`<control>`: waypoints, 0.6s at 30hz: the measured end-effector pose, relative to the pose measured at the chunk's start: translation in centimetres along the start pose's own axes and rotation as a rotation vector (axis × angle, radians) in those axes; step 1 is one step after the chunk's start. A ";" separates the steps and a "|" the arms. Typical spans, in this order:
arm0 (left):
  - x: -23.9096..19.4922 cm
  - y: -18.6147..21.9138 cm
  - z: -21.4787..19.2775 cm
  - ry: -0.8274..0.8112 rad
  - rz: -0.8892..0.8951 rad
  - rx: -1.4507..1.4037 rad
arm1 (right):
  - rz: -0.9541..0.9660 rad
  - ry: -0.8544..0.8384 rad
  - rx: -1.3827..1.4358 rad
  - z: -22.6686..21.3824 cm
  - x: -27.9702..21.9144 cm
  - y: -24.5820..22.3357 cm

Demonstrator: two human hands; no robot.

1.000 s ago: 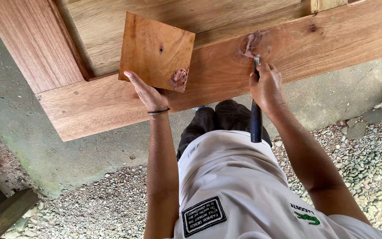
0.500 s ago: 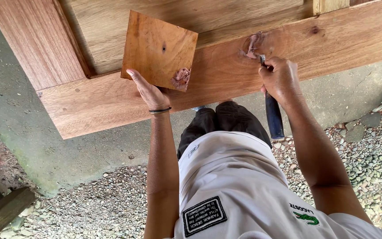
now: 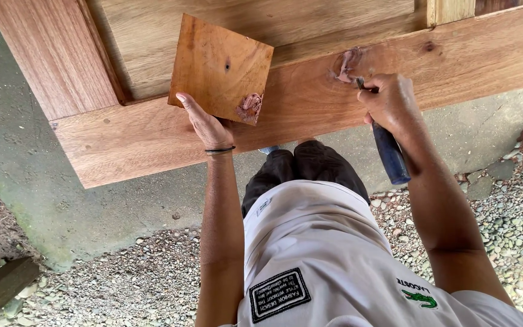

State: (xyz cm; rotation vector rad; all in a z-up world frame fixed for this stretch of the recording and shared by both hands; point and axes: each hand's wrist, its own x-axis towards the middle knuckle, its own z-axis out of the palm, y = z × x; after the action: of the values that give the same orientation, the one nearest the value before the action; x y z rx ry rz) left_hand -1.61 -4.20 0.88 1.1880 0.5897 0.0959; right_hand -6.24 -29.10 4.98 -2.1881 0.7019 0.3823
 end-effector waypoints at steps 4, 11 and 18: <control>0.7 -0.9 -0.9 0.004 -0.017 -0.038 | 0.012 -0.036 -0.071 0.3 -0.2 -0.5; -0.4 1.2 0.6 -0.002 -0.018 -0.050 | 0.025 -0.051 -0.032 0.2 -1.0 -1.1; 0.2 0.5 0.0 0.014 -0.037 -0.087 | 0.003 0.034 0.061 1.1 -0.8 0.5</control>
State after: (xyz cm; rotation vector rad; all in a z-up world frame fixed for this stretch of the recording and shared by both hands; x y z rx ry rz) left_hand -1.40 -3.92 1.22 1.0928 0.6137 0.0973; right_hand -7.24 -28.27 4.33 -2.1402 0.7260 0.3217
